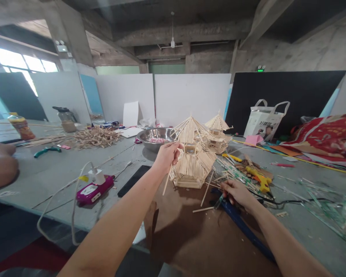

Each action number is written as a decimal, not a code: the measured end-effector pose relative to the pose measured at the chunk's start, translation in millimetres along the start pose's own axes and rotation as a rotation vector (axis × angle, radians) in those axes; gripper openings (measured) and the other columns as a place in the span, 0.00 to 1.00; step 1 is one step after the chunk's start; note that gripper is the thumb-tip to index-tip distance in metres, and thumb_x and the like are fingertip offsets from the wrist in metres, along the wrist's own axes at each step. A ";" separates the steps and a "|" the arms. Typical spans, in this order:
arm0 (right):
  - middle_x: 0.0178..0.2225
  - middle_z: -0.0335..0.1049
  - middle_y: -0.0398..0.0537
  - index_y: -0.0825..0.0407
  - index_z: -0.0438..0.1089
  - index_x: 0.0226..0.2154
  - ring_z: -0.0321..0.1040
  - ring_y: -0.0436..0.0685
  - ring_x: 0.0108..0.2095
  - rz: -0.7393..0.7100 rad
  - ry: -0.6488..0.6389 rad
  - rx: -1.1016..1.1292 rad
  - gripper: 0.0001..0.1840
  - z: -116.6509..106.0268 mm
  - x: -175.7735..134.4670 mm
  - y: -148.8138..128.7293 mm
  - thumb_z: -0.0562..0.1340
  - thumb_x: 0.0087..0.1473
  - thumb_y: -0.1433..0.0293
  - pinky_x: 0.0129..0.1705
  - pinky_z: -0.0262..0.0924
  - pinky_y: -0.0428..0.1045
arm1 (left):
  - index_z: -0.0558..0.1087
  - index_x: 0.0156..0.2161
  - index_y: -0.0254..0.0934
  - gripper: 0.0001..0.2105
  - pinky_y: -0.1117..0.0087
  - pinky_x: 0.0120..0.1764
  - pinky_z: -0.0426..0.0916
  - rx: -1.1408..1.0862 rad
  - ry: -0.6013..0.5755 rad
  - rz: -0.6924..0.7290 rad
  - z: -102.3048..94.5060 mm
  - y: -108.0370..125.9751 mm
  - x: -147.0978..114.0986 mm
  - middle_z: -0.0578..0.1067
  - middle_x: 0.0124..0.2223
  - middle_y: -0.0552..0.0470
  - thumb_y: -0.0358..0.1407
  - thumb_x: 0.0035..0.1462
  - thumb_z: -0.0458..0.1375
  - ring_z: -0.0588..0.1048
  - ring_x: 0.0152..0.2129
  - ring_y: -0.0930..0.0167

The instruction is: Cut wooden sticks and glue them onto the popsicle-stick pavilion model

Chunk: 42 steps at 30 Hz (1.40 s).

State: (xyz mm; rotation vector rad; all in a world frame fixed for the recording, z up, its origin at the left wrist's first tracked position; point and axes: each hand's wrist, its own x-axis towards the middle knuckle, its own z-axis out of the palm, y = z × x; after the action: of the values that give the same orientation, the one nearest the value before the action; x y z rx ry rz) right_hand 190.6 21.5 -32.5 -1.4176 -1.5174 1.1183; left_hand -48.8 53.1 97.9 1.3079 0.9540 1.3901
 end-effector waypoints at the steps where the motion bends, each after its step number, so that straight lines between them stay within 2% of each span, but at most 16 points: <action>1: 0.15 0.63 0.37 0.52 0.58 0.21 0.51 0.42 0.08 -0.002 0.000 -0.005 0.16 -0.1 0.3 0.3 0.52 0.44 0.56 0.11 0.40 0.41 | 0.66 0.22 0.32 0.10 0.79 0.09 0.43 0.003 -0.004 0.003 -0.3 0.4 -0.7 0.57 0.11 0.61 0.39 0.45 0.53 0.52 0.04 0.83; 5: 0.15 0.63 0.37 0.52 0.58 0.22 0.51 0.43 0.08 -0.015 0.029 0.005 0.14 -0.8 -0.3 -3.4 0.53 0.44 0.57 0.11 0.41 0.41 | 0.65 0.22 0.33 0.09 0.79 0.09 0.43 0.015 0.008 0.023 -1.0 5.5 -7.8 0.56 0.10 0.61 0.38 0.46 0.52 0.51 0.04 0.82; 8: 0.16 0.63 0.37 0.51 0.59 0.22 0.52 0.43 0.09 -0.045 0.091 0.000 0.13 -8.3 -0.6 -10.1 0.53 0.45 0.58 0.11 0.43 0.41 | 0.65 0.23 0.34 0.09 0.79 0.10 0.44 0.020 0.048 0.138 2.7 10.5 -22.7 0.56 0.11 0.61 0.38 0.47 0.52 0.53 0.05 0.82; 11: 0.19 0.66 0.40 0.51 0.61 0.25 0.56 0.46 0.11 -0.049 0.310 -0.172 0.13 -28.4 0.3 -14.8 0.51 0.46 0.58 0.14 0.49 0.43 | 0.67 0.27 0.35 0.09 0.79 0.11 0.45 0.032 0.047 0.252 15.7 8.1 -46.1 0.57 0.12 0.60 0.40 0.49 0.51 0.54 0.07 0.82; 13: 0.22 0.68 0.43 0.50 0.63 0.26 0.61 0.49 0.15 0.006 0.521 -0.330 0.14 -47.1 0.0 -14.4 0.50 0.47 0.59 0.18 0.53 0.45 | 0.67 0.28 0.36 0.10 0.79 0.12 0.48 0.070 -0.045 0.239 30.1 -0.6 -61.6 0.58 0.14 0.60 0.41 0.49 0.51 0.55 0.08 0.81; 16: 0.29 0.68 0.51 0.51 0.64 0.29 0.66 0.55 0.27 0.118 0.741 -0.462 0.12 -74.4 -3.8 -7.9 0.51 0.47 0.62 0.27 0.56 0.48 | 0.68 0.28 0.35 0.12 0.78 0.14 0.49 0.148 -0.231 0.165 54.7 -22.5 -75.1 0.58 0.14 0.59 0.43 0.49 0.51 0.57 0.10 0.81; 18: 0.33 0.67 0.57 0.53 0.64 0.31 0.65 0.61 0.34 0.200 0.838 -0.539 0.12 -87.5 -7.5 -1.3 0.52 0.46 0.63 0.30 0.55 0.51 | 0.67 0.27 0.35 0.12 0.78 0.15 0.49 0.171 -0.312 0.103 66.5 -39.3 -75.1 0.57 0.13 0.60 0.44 0.49 0.50 0.56 0.10 0.80; 20: 0.35 0.66 0.60 0.54 0.65 0.33 0.63 0.63 0.38 0.258 0.874 -0.602 0.13 -94.7 -9.8 4.5 0.52 0.46 0.64 0.32 0.54 0.53 | 0.66 0.27 0.35 0.13 0.78 0.15 0.48 0.183 -0.336 0.062 70.9 -54.9 -69.7 0.55 0.13 0.61 0.45 0.50 0.49 0.54 0.10 0.81; 22: 0.36 0.66 0.60 0.54 0.65 0.35 0.63 0.63 0.38 0.264 0.844 -0.640 0.14 -95.5 -9.3 7.7 0.51 0.47 0.64 0.32 0.54 0.52 | 0.65 0.27 0.35 0.14 0.78 0.15 0.47 0.208 -0.331 0.058 68.2 -67.5 -62.2 0.54 0.14 0.61 0.45 0.49 0.49 0.52 0.10 0.81; 24: 0.35 0.68 0.56 0.53 0.65 0.34 0.64 0.59 0.37 0.211 0.750 -0.656 0.14 -90.6 -6.7 7.0 0.50 0.48 0.65 0.32 0.54 0.50 | 0.65 0.27 0.35 0.14 0.78 0.15 0.47 0.244 -0.313 0.077 61.7 -76.2 -55.9 0.53 0.15 0.61 0.45 0.49 0.48 0.52 0.11 0.81; 27: 0.30 0.70 0.47 0.51 0.67 0.27 0.65 0.54 0.33 0.091 0.526 -0.674 0.10 -76.7 -4.1 -1.1 0.55 0.45 0.63 0.31 0.53 0.46 | 0.65 0.27 0.34 0.15 0.78 0.16 0.47 0.292 -0.313 0.105 53.6 -82.0 -52.3 0.53 0.16 0.61 0.45 0.50 0.47 0.51 0.12 0.81; 30: 0.24 0.69 0.44 0.51 0.67 0.22 0.64 0.52 0.27 -0.033 0.239 -0.716 0.10 -62.8 -8.6 -13.7 0.58 0.41 0.61 0.27 0.52 0.44 | 0.65 0.27 0.34 0.14 0.78 0.17 0.47 0.325 -0.346 0.118 52.2 -81.9 -54.7 0.53 0.16 0.61 0.44 0.51 0.46 0.52 0.13 0.81; 34: 0.26 0.69 0.45 0.53 0.68 0.28 0.62 0.51 0.27 -0.187 0.000 -0.774 0.10 -49.0 -18.4 -27.8 0.55 0.43 0.66 0.27 0.51 0.44 | 0.65 0.27 0.34 0.14 0.78 0.17 0.47 0.321 -0.366 0.114 53.9 -79.9 -57.6 0.53 0.17 0.61 0.44 0.52 0.46 0.52 0.13 0.81; 37: 0.26 0.69 0.44 0.51 0.67 0.39 0.61 0.50 0.25 -0.213 -0.139 -0.835 0.20 -39.2 -20.5 -30.7 0.54 0.39 0.74 0.26 0.51 0.44 | 0.65 0.27 0.34 0.14 0.78 0.17 0.47 0.275 -0.348 0.097 53.4 -79.3 -56.2 0.53 0.17 0.61 0.45 0.51 0.47 0.51 0.13 0.81; 39: 0.27 0.69 0.43 0.49 0.67 0.40 0.61 0.50 0.25 -0.224 -0.184 -0.862 0.22 -33.1 -19.1 -29.4 0.54 0.38 0.76 0.26 0.51 0.44 | 0.64 0.27 0.34 0.14 0.78 0.17 0.46 0.235 -0.350 0.086 53.0 -79.0 -54.9 0.53 0.17 0.61 0.45 0.51 0.47 0.51 0.13 0.82; 42: 0.26 0.70 0.44 0.50 0.71 0.30 0.63 0.51 0.26 -0.239 -0.090 -0.861 0.12 -27.4 -14.1 -25.3 0.55 0.41 0.72 0.28 0.52 0.45 | 0.64 0.27 0.34 0.15 0.79 0.16 0.45 0.174 -0.366 0.070 53.2 -79.1 -54.1 0.52 0.16 0.61 0.46 0.50 0.48 0.50 0.12 0.82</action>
State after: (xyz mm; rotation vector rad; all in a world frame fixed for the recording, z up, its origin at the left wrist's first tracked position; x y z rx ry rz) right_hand 209.4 10.2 0.7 -1.6538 -2.3114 0.3683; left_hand 11.9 14.7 15.2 1.6717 0.7960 1.0842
